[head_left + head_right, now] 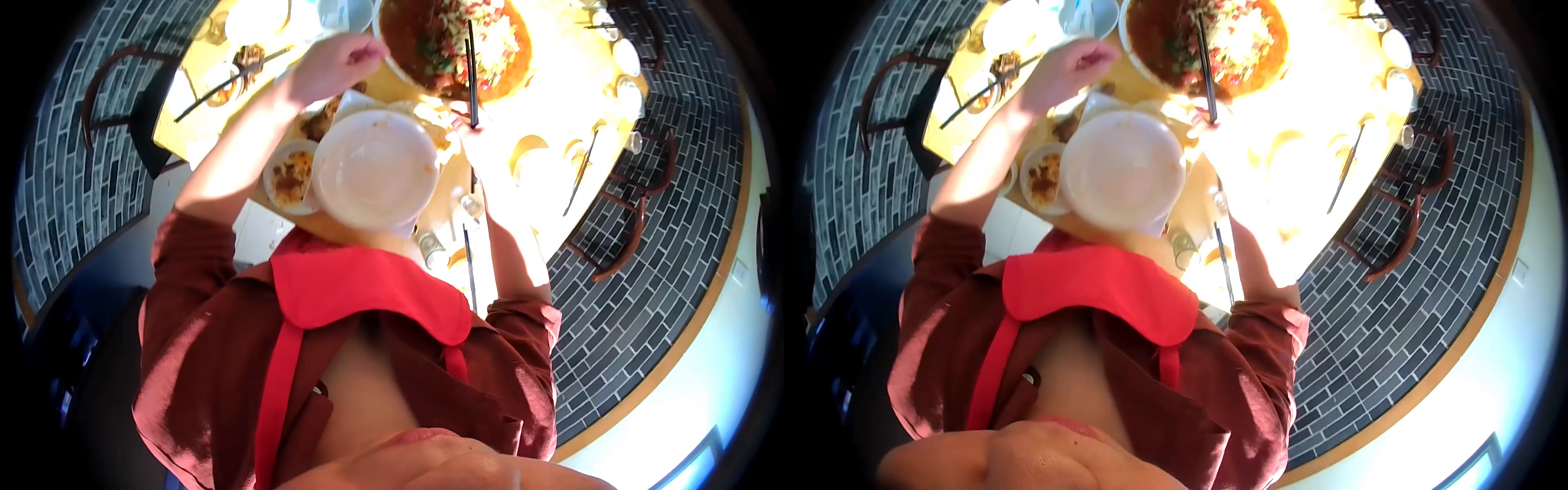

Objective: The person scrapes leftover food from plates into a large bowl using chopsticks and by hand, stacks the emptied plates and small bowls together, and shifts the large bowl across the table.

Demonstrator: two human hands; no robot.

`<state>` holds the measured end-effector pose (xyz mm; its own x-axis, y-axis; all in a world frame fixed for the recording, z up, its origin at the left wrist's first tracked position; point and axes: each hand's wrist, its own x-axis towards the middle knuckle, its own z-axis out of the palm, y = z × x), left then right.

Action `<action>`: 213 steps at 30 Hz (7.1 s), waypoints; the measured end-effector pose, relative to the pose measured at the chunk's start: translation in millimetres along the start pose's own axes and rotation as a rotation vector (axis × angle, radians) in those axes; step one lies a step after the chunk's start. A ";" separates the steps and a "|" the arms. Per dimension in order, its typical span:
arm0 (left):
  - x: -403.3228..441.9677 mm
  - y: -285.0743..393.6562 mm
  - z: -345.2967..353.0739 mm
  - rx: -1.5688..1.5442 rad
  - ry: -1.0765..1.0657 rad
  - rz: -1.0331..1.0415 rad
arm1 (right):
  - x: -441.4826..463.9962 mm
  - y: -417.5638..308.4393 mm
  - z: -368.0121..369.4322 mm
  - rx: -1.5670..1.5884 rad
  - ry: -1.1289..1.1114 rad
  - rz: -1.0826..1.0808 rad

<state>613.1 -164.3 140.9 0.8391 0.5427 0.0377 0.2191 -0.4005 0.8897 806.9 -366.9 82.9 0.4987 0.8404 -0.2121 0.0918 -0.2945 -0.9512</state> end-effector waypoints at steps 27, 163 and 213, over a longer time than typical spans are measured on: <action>-59.9 -38.7 -149.2 -0.208 0.417 -0.299 | 465.4 -25.5 -15.9 -1.197 -0.145 0.216; 154.9 89.4 151.1 -0.005 0.588 0.530 | 104.3 -196.4 -124.5 -0.396 0.430 -0.104; 186.2 28.3 123.2 0.649 0.369 0.402 | 66.9 -183.5 -138.5 -0.191 0.445 -0.103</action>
<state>836.9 -165.5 117.0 0.7226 0.4294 0.5417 0.2756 -0.8977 0.3438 942.8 -319.7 274.3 0.7948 0.6058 0.0367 0.2955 -0.3333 -0.8953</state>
